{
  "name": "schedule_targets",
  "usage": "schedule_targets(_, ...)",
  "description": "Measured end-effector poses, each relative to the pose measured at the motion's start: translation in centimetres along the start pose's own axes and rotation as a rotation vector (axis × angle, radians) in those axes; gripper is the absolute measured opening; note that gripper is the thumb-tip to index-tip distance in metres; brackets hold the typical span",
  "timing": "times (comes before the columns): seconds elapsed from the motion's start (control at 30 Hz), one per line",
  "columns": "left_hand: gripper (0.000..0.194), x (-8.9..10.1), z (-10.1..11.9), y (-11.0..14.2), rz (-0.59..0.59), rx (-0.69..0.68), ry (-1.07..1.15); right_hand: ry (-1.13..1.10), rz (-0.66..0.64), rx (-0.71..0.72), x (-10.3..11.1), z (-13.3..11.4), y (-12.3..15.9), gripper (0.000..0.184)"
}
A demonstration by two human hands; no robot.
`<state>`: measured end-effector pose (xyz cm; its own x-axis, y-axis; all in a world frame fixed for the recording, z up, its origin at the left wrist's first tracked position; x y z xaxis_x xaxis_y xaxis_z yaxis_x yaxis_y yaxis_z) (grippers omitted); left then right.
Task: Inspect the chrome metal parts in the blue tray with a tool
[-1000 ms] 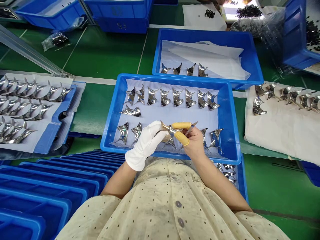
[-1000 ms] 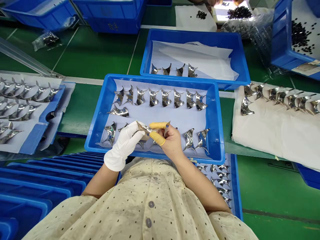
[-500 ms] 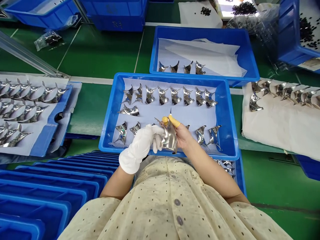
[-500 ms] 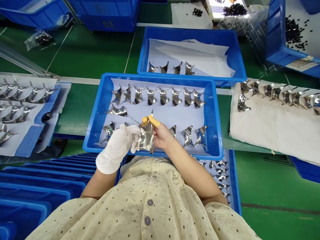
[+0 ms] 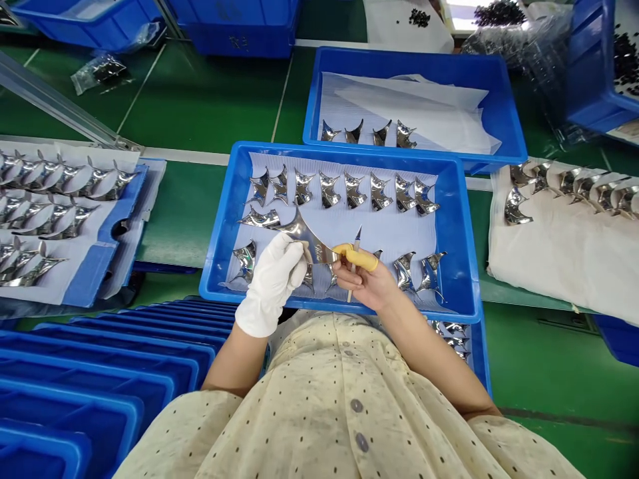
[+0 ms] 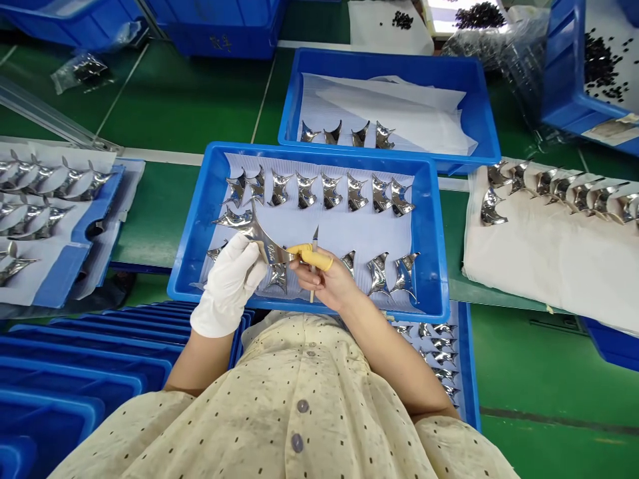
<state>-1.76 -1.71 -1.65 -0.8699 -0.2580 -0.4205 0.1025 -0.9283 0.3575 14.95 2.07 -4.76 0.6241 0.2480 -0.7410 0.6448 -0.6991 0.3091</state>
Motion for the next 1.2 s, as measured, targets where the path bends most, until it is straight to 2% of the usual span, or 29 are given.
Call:
schedule_targets(0.17,0.035,-0.5,-1.0,-1.1,-0.080,0.109,0.220,0.098,-0.023,0.040,-1.4,-0.3,0.8,0.034)
schedule_targets(0.23,0.037,-0.2,-1.4,-1.3,-0.073,0.110,0.161,0.192,0.051,0.088,-1.5,-0.6,0.6,0.039)
schedule_targets(0.3,0.041,0.6,-1.5,-1.3,-0.078,0.100,-0.041,0.365,0.120,0.150,-1.0,-1.4,0.1,0.040)
schedule_targets(0.37,0.043,1.8,-1.5,-1.0,-0.093,0.101,-0.296,0.652,0.118,0.220,-0.2,-2.7,-0.8,0.036)
schedule_targets(0.43,0.042,3.1,-1.4,-0.5,-0.116,0.107,-0.460,1.048,0.074,0.292,0.6,-4.3,-2.2,0.028)
schedule_targets(0.5,0.041,4.2,-1.2,0.0,-0.126,0.099,-0.484,1.506,0.022,0.322,1.2,-5.5,-4.0,0.017)
schedule_targets(0.57,0.040,5.0,-1.0,0.3,-0.088,0.061,-0.440,1.926,-0.052,0.264,1.3,-6.0,-5.9,0.015)
schedule_targets(0.67,0.039,5.9,-0.6,0.6,0.023,-0.004,-0.355,2.296,-0.201,0.116,1.0,-5.6,-8.2,0.025)
schedule_targets(0.73,0.038,6.2,-0.3,0.7,0.064,-0.026,-0.312,2.383,-0.275,0.065,0.7,-5.1,-9.0,0.029)
schedule_targets(0.83,0.035,6.6,0.3,0.7,0.094,-0.055,-0.266,2.428,-0.305,0.040,0.8,-4.8,-9.3,0.031)
schedule_targets(1.2,0.036,6.4,1.7,0.4,0.191,-0.172,-0.186,2.395,-0.250,0.065,2.5,-5.2,-7.1,0.033)
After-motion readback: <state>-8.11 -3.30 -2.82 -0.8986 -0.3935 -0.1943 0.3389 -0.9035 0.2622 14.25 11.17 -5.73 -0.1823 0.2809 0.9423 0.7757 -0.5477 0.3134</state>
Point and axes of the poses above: each hand's wrist, its own y-axis away from the middle knuckle, its own x-axis out of the back of the hand, z = x × y, the point moved 2 cm from there along -y, towards the middle knuckle, and after that the axes turned 2 degrees about x, right-handed, at the moved point
